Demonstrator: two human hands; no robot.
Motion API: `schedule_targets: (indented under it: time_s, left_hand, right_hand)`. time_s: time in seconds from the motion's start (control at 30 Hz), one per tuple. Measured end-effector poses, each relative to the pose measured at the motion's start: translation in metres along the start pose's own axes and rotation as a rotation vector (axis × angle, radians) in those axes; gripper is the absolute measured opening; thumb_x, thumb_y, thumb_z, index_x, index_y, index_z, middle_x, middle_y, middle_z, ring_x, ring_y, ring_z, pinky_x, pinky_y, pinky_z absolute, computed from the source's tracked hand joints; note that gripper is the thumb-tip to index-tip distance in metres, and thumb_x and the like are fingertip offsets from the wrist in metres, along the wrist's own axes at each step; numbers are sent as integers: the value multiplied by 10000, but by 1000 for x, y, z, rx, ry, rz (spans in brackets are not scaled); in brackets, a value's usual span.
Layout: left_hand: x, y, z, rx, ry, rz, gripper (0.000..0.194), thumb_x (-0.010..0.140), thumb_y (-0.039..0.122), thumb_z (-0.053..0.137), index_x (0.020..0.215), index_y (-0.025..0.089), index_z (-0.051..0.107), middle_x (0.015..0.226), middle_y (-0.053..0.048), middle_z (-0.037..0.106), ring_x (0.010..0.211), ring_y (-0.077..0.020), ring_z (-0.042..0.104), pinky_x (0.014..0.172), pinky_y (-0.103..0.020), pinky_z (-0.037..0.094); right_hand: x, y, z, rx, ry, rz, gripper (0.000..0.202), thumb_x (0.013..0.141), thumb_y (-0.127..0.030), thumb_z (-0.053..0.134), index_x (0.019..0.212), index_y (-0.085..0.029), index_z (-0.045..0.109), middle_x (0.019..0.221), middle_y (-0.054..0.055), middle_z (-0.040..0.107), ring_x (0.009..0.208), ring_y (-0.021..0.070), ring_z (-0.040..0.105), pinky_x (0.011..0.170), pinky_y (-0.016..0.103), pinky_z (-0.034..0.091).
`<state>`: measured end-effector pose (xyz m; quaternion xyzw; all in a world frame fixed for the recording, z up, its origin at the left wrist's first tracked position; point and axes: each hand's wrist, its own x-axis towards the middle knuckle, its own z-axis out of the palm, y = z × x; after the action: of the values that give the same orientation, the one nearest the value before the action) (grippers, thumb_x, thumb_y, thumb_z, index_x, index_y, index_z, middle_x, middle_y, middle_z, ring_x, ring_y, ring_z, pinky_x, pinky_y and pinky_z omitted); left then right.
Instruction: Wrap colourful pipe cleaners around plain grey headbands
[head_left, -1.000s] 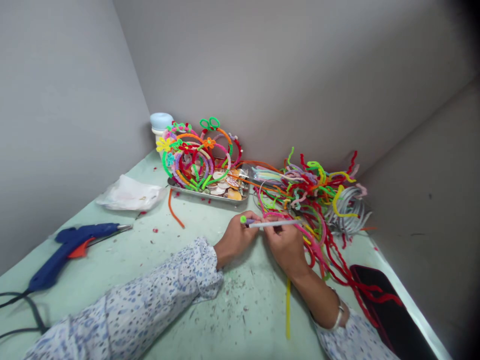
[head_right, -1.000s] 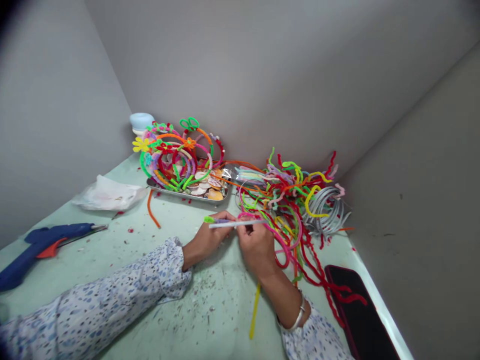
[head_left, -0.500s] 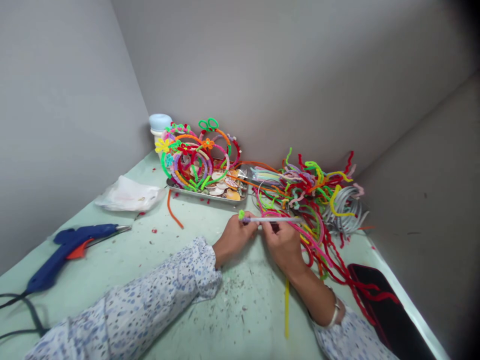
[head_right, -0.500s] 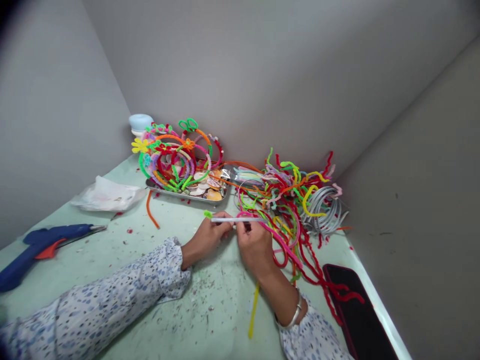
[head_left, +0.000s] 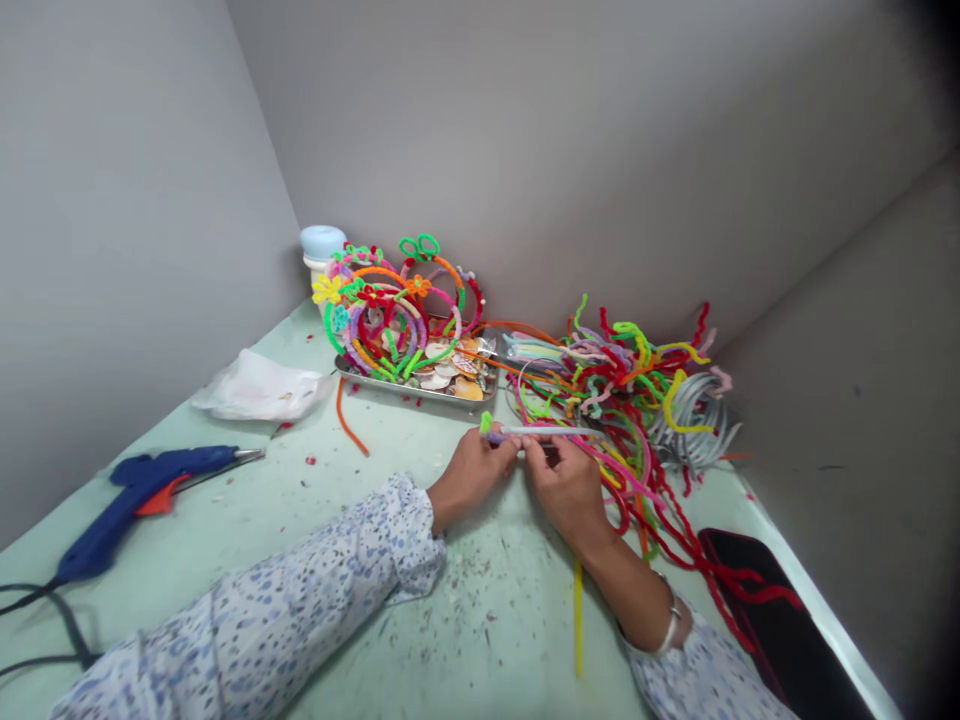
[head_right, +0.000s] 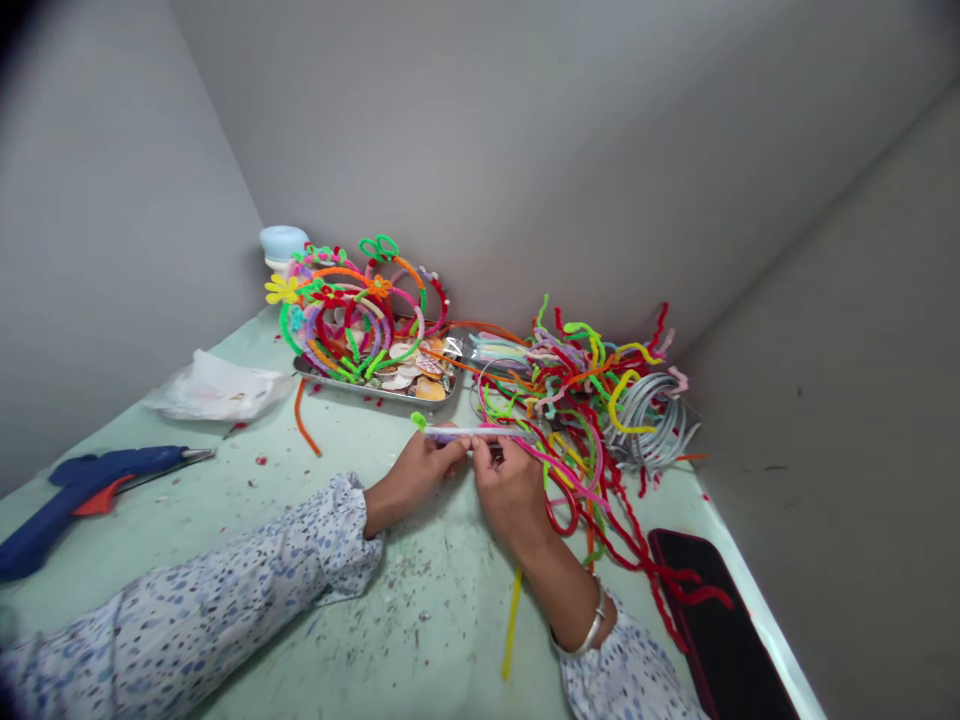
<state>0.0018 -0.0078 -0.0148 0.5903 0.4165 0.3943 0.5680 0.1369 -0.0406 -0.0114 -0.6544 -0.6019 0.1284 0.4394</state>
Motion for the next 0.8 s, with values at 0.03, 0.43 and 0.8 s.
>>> schedule_targets:
  time_s: [0.03,0.43,0.8]
  left_hand:
    - [-1,1,0,4,1,3,244,812,359,535,669,165,499,536,44,434,500,-88,374,493,-233,273]
    - [-5,13,-2,-28,4,24,167,798,294,529,713,152,550,564,38,460,543,-97,405,533,-237,303]
    - [11,12,-6,-253,183,-117,202,730,311,558,600,164,511,506,40,421,456,-77,350,472,-244,251]
  right_hand:
    - [0,-1,-1,-4,-7,9,248,826,-375,556,815,-170,695,734,74,709,661,212,634,658,321,470]
    - [0,-4,-2,-89,-36,-27,310,864,-383,494,786,-169,705,683,82,702,627,224,632,584,314,444]
    - [-3,-4,-7,33,23,-443,173,884,-224,521,991,-198,654,902,55,699,797,173,641,735,294,498]
